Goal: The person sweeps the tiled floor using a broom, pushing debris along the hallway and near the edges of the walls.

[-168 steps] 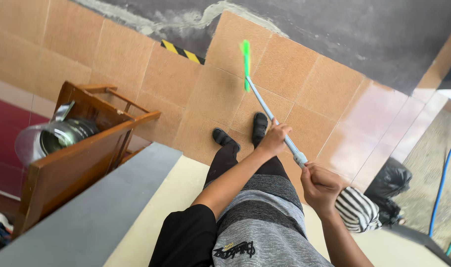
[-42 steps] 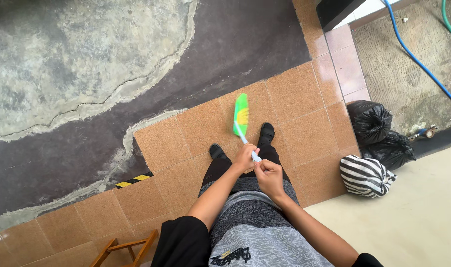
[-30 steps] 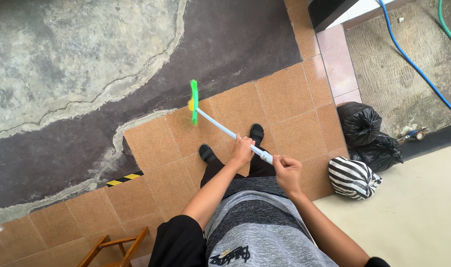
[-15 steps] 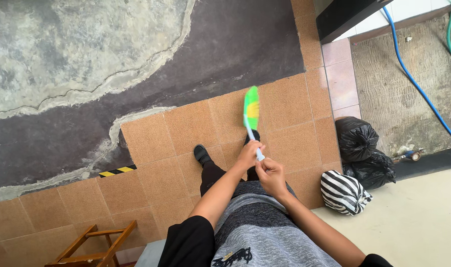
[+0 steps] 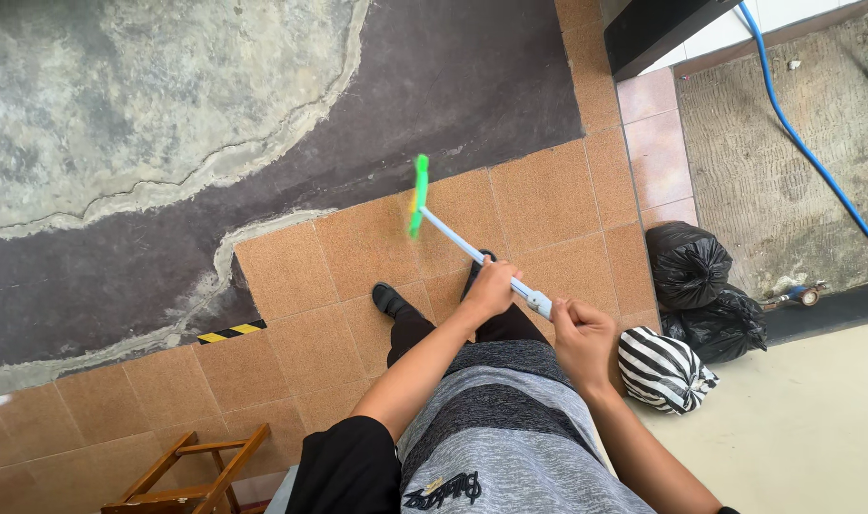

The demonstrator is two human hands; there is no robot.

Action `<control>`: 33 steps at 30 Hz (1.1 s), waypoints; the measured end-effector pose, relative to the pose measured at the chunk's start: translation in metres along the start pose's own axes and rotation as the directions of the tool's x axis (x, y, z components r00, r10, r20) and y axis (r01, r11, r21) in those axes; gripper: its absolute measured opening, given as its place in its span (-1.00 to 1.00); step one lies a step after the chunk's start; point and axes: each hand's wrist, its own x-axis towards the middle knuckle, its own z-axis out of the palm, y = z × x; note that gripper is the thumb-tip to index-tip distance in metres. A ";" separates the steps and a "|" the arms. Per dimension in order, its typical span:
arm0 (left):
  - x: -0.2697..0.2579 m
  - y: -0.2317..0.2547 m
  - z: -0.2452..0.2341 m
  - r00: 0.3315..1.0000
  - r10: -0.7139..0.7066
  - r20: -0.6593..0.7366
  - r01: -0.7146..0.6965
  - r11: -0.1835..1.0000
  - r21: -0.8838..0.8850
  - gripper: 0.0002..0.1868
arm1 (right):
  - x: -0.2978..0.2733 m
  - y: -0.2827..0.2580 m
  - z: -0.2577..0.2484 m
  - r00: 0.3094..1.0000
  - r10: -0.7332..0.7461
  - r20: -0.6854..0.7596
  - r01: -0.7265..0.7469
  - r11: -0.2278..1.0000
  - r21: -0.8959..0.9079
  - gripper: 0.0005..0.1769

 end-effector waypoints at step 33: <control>0.087 0.061 0.048 0.962 0.258 0.085 -0.240 0.955 -0.176 -0.78 | 0.033 -0.042 -0.051 0.970 -0.242 -0.005 0.242 0.970 -0.027 -0.51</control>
